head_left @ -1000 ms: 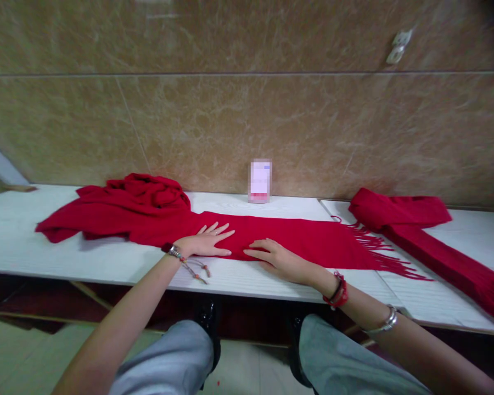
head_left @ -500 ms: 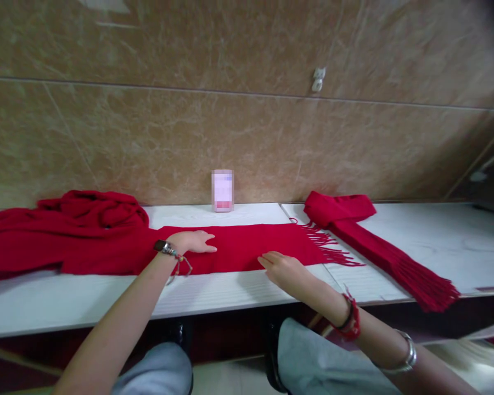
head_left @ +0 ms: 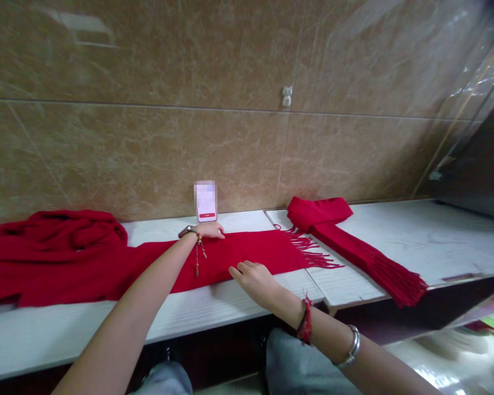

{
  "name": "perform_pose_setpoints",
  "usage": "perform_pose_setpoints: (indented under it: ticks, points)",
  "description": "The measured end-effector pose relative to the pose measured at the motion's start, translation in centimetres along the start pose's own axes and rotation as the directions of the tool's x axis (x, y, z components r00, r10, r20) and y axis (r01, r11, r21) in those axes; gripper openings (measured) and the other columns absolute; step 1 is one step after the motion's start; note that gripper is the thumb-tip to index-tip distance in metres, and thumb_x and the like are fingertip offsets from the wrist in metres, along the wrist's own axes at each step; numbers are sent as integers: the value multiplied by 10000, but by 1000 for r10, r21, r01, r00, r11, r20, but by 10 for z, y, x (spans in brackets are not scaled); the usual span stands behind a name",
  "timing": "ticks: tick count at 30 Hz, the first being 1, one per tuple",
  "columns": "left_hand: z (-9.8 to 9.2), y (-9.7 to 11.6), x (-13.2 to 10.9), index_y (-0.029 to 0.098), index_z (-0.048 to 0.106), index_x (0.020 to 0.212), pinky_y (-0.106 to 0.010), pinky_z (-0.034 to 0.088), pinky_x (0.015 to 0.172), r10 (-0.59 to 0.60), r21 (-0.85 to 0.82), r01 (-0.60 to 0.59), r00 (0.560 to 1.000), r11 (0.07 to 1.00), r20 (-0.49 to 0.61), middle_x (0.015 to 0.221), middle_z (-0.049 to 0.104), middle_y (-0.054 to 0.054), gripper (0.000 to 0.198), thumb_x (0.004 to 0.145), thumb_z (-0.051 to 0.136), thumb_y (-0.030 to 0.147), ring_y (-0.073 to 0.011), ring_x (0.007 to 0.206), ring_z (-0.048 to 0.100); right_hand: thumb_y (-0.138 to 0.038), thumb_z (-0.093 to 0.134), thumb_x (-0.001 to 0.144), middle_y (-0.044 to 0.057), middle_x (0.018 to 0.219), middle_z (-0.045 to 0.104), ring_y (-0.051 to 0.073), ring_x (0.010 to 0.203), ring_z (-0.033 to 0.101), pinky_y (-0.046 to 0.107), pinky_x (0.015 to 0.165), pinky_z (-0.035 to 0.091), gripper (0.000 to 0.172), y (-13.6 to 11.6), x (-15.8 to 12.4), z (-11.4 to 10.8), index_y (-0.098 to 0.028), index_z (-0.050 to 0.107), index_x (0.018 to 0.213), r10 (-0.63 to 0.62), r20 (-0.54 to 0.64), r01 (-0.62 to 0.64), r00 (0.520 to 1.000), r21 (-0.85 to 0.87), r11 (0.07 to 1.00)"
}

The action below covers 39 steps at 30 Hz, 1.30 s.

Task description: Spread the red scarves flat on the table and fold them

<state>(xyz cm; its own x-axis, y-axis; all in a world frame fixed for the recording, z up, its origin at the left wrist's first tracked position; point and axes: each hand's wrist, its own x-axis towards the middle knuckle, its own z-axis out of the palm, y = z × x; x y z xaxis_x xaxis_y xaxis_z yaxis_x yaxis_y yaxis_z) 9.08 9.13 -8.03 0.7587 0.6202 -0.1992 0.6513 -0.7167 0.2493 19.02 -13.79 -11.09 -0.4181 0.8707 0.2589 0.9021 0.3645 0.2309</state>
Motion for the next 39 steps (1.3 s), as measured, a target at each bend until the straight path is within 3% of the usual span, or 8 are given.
perform_pose_setpoints:
  ticks: [4, 7, 12, 17, 23, 27, 32, 39]
  points:
    - [2, -8, 6, 159, 649, 680, -192, 352, 572, 13, -129, -15, 1000, 992, -11, 599, 602, 20, 193, 638, 551, 321, -127, 619, 507, -177, 477, 831, 51, 822, 576, 193, 776, 527, 308, 645, 402, 71, 2, 2, 11, -167, 545, 848, 52, -106, -53, 993, -10, 999]
    - [5, -11, 8, 159, 644, 678, -194, 346, 569, 4, -228, -15, 999, 974, -48, 590, 587, 24, 180, 597, 578, 305, -130, 626, 499, -172, 489, 819, 61, 818, 568, 209, 792, 519, 320, 640, 398, 71, 0, 3, 11, -160, 557, 803, 53, -105, -58, 993, -41, 997]
    - [4, -13, 3, 150, 647, 784, -206, 348, 548, -23, -386, -27, 992, 922, -125, 627, 585, 9, 272, 595, 581, 334, -142, 636, 509, -116, 454, 814, 64, 784, 577, 197, 733, 542, 292, 589, 405, 114, -3, 4, 0, -149, 557, 851, 100, -37, -101, 994, -22, 995]
    - [-11, -8, -6, 130, 600, 962, -207, 385, 581, -36, -516, -84, 975, 853, -219, 775, 618, -23, 391, 660, 551, 372, -133, 691, 537, -108, 363, 841, 65, 824, 590, 170, 689, 575, 253, 561, 422, 271, 1, 6, -15, -164, 514, 1059, 263, -25, -259, 964, 110, 960]
    - [-46, 38, 2, 117, 580, 1013, -229, 433, 688, -23, -675, -224, 941, 703, -338, 893, 635, -55, 336, 721, 563, 281, -122, 748, 565, -99, 309, 838, 97, 980, 613, 165, 823, 590, 250, 698, 454, 415, 19, 3, -35, -171, 461, 1217, 438, -163, -329, 884, 448, 831]
    - [-62, 84, 30, 113, 569, 1055, -231, 447, 719, 7, -640, -248, 935, 727, -354, 950, 641, -70, 302, 773, 512, 205, -118, 781, 580, -53, 311, 787, 83, 981, 633, 154, 860, 585, 253, 760, 447, 436, 44, -10, -40, -159, 534, 1147, 537, -265, -320, 800, 569, 757]
    - [-36, 122, 79, 91, 622, 958, -233, 451, 711, 27, -557, -196, 955, 807, -297, 919, 661, -77, 249, 738, 521, 148, -142, 782, 588, -20, 291, 746, 62, 830, 659, 130, 683, 609, 227, 662, 465, 492, 80, -42, -27, -137, 541, 1153, 662, -114, -490, 740, 583, 648]
    - [24, 128, 115, 124, 671, 798, -215, 431, 704, 49, -347, -131, 970, 929, -237, 819, 677, -44, 156, 682, 581, 177, -159, 791, 586, -63, 333, 773, 99, 946, 652, 174, 848, 607, 269, 723, 449, 489, 100, -78, 8, -170, 467, 1231, 645, 82, -628, 760, 348, 696]
